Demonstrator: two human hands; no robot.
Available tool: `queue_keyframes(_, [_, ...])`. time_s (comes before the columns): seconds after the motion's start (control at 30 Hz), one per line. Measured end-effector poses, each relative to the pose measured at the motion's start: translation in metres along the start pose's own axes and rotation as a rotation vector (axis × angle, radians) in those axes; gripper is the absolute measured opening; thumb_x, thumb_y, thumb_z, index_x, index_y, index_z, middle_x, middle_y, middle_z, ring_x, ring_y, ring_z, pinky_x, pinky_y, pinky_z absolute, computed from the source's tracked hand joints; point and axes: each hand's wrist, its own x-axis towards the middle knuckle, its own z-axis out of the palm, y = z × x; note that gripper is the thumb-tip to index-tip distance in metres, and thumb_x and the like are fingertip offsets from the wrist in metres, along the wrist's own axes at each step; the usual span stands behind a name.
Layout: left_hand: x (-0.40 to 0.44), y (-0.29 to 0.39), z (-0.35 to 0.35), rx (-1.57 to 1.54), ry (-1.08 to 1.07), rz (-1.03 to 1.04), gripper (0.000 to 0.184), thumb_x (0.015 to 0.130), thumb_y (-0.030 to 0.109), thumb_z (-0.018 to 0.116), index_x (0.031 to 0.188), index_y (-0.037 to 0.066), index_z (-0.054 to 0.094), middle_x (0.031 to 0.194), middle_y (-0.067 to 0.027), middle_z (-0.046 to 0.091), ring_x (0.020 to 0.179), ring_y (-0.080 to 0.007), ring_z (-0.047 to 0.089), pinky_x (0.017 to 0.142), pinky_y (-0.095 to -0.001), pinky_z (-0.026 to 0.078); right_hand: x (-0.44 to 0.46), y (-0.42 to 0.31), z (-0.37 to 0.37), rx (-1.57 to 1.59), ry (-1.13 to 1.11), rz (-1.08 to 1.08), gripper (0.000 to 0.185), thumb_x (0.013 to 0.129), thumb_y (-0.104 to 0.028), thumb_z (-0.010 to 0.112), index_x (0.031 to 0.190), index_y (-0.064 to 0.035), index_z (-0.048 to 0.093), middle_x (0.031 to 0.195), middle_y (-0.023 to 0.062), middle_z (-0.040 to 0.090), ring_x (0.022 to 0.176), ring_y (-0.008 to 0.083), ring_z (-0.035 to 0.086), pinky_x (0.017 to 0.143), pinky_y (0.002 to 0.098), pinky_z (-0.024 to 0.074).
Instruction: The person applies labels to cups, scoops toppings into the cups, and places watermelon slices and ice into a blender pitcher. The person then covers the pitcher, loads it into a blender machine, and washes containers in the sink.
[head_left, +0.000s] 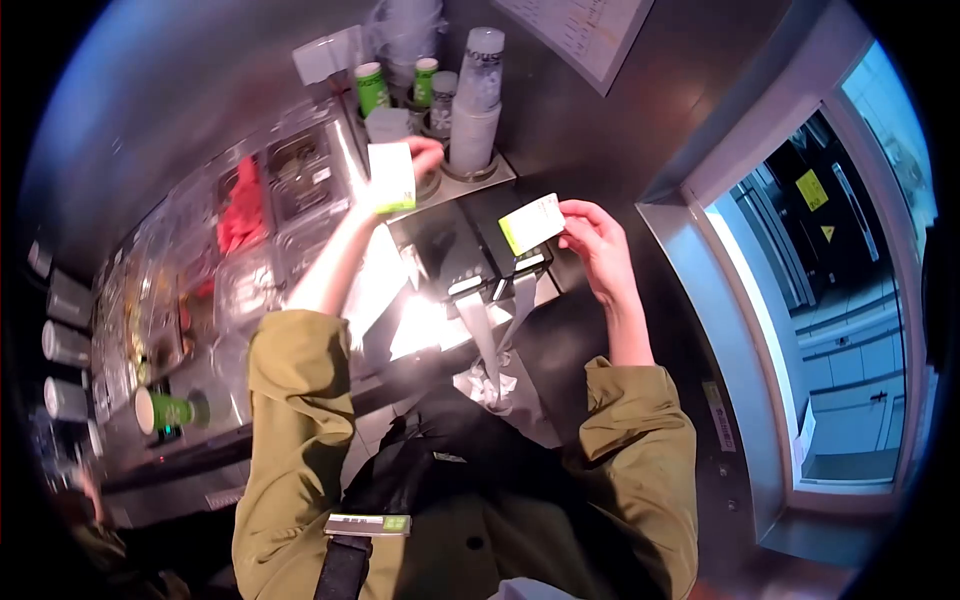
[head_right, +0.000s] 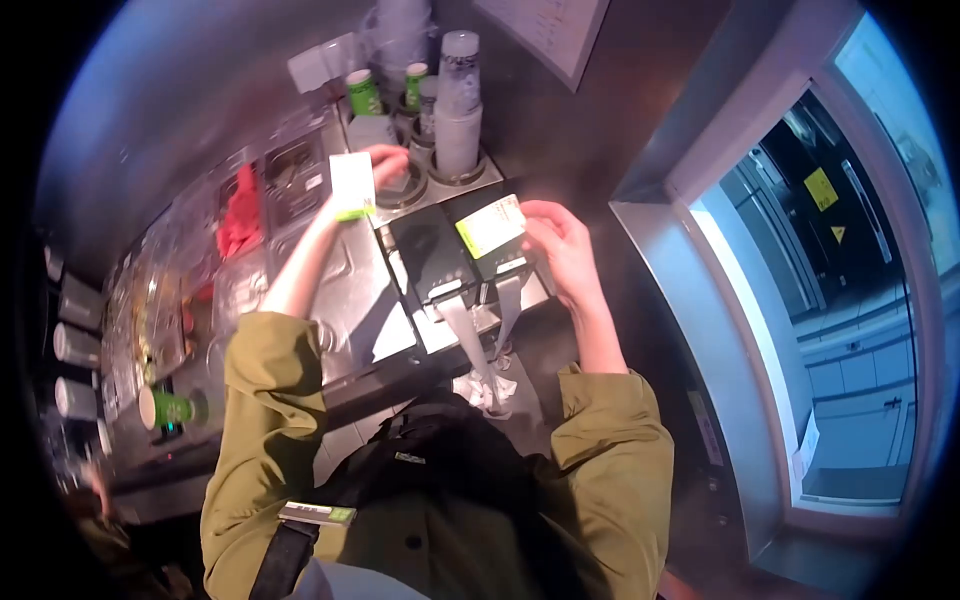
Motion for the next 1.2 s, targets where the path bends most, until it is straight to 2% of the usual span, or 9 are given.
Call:
queue_keyframes(0.13, [0.122,0.006,-0.01,0.203,-0.017,0.298,0.028,0.081,0.027,0.059,0.096,0.003,0.061,0.082,-0.0064,0.063,0.073,-0.0131,0.058,0.066,-0.0258,0.045,0.042,0.001,0.005,-0.04,0.023,0.051,0.021,0.078,-0.008,0.054,0.096,0.0022,0.056,0.076,0.0026,0.057,0.067,0.0078,0.049,0.065,0.0206,0.0403])
queue_keyframes(0.3, [0.225,0.012,0.032,0.758,0.016,0.308,0.08,0.062,0.048,0.07,0.125,0.009,0.04,0.13,-0.0173,0.035,0.116,-0.0327,0.037,0.094,-0.036,0.034,0.06,-0.005,0.005,-0.132,0.063,0.05,0.019,0.079,-0.009,0.053,0.095,0.0023,0.056,0.075,0.0023,0.056,0.068,0.0075,0.048,0.065,0.0205,0.0397])
queue_keyframes(0.47, [0.275,0.034,0.014,0.757,-0.306,0.225,0.078,0.057,0.053,0.071,0.115,0.006,0.049,0.107,-0.0141,0.057,0.099,-0.0279,0.055,0.084,-0.0348,0.043,0.061,-0.012,-0.005,-0.196,0.091,0.036,0.019,0.08,-0.009,0.053,0.095,0.0025,0.056,0.077,0.0028,0.057,0.07,0.0073,0.048,0.065,0.0205,0.0397])
queue_keyframes(0.63, [0.219,0.166,-0.026,0.97,0.232,0.158,0.064,0.071,0.063,0.049,0.092,0.003,0.06,0.093,-0.0177,0.059,0.09,-0.0316,0.057,0.077,-0.0395,0.045,0.063,-0.012,-0.005,-0.218,0.063,0.01,0.019,0.079,-0.009,0.056,0.094,0.0021,0.056,0.079,0.0041,0.058,0.074,0.0082,0.052,0.068,0.0213,0.0415])
queue_keyframes(0.73, [0.17,0.188,-0.063,0.444,0.392,0.241,0.042,0.074,0.038,0.063,0.09,-0.001,0.057,0.083,-0.0204,0.059,0.084,-0.0262,0.059,0.071,-0.0355,0.046,0.063,-0.016,0.002,-0.15,0.022,-0.032,0.019,0.078,-0.008,0.059,0.093,0.0021,0.056,0.08,0.0054,0.059,0.076,0.009,0.054,0.069,0.0214,0.0427])
queue_keyframes(0.77, [0.183,0.129,-0.109,0.987,0.21,0.617,0.046,0.073,0.041,0.063,0.111,0.016,0.053,0.101,-0.0128,0.055,0.077,-0.0222,0.06,0.072,-0.03,0.048,0.062,-0.018,0.005,-0.115,0.003,-0.047,0.019,0.077,-0.007,0.06,0.093,0.0021,0.055,0.08,0.0058,0.059,0.076,0.0093,0.055,0.069,0.0214,0.0431])
queue_keyframes(0.83, [0.104,0.146,-0.081,-0.164,0.332,0.113,0.067,0.067,0.039,0.071,0.114,0.003,0.04,0.079,-0.0076,0.055,0.07,-0.0151,0.059,0.058,-0.0248,0.043,0.059,-0.026,0.016,-0.068,-0.018,-0.103,0.018,0.077,-0.006,0.061,0.092,0.0022,0.055,0.08,0.0062,0.059,0.075,0.0091,0.055,0.068,0.0209,0.0435])
queue_keyframes(0.93, [0.014,0.115,-0.055,-0.592,0.386,-0.007,0.054,0.072,0.019,0.068,0.11,0.003,0.033,0.09,-0.0089,0.048,0.081,-0.02,0.056,0.074,-0.033,0.049,0.049,-0.04,0.038,0.037,-0.067,-0.195,0.015,0.077,-0.004,0.061,0.09,-0.0011,0.053,0.08,0.0032,0.057,0.069,0.0066,0.052,0.063,0.0192,0.041])
queue_keyframes(1.2, [-0.122,0.115,-0.009,-0.217,0.586,0.029,0.062,0.071,0.009,0.067,0.124,0.005,0.035,0.12,-0.0116,0.04,0.102,-0.019,0.047,0.084,-0.0292,0.042,-0.001,-0.062,0.088,0.103,-0.3,-0.338,0.019,0.076,-0.002,0.062,0.091,0.0013,0.051,0.081,0.0034,0.057,0.07,0.0067,0.052,0.062,0.0201,0.0428])
